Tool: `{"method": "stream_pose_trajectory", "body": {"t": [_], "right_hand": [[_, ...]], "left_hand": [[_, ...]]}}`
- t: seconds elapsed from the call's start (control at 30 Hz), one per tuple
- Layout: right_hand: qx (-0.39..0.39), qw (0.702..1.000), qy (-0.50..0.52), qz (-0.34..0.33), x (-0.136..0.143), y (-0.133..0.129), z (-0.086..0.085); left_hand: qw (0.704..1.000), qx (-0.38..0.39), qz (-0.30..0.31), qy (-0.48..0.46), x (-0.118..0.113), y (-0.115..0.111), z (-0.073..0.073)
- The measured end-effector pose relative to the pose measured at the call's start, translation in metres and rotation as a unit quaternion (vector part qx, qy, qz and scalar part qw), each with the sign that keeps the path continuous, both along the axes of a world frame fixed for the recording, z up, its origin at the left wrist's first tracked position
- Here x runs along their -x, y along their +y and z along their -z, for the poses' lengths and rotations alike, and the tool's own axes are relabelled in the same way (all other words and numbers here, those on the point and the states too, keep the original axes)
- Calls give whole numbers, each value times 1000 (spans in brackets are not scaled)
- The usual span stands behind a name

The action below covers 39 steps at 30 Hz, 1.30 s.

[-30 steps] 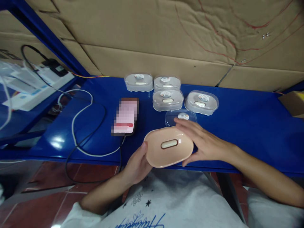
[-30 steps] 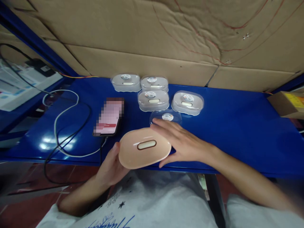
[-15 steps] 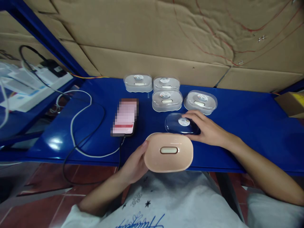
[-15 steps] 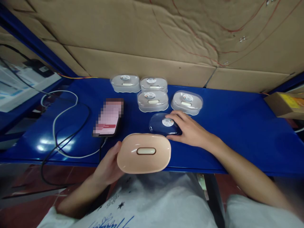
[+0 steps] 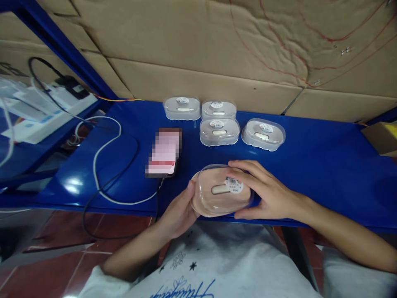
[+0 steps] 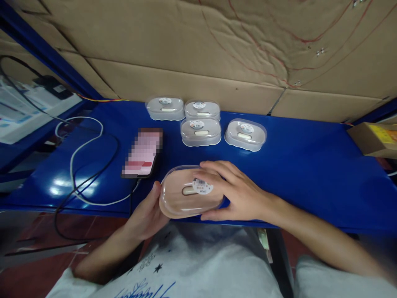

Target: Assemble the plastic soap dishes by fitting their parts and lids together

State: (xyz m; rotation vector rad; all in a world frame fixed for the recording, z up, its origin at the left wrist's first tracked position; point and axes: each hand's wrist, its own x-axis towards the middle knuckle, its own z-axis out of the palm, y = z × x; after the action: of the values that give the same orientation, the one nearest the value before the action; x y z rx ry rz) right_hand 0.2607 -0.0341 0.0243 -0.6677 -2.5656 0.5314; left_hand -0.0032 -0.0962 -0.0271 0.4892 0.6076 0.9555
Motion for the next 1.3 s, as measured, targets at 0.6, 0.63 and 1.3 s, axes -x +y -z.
{"method": "stream_pose_trajectory", "body": {"t": [0.6, 0.63, 1.3], "right_hand": [[-66, 997, 22, -39, 3, 4, 7], [-68, 997, 23, -41, 3, 5, 8], [12, 999, 16, -39, 2, 6, 8]], "left_hand": [[1000, 5, -11, 11, -2, 3, -6], [1000, 7, -11, 14, -3, 4, -7], [999, -49, -5, 5, -9, 2, -3]]}}
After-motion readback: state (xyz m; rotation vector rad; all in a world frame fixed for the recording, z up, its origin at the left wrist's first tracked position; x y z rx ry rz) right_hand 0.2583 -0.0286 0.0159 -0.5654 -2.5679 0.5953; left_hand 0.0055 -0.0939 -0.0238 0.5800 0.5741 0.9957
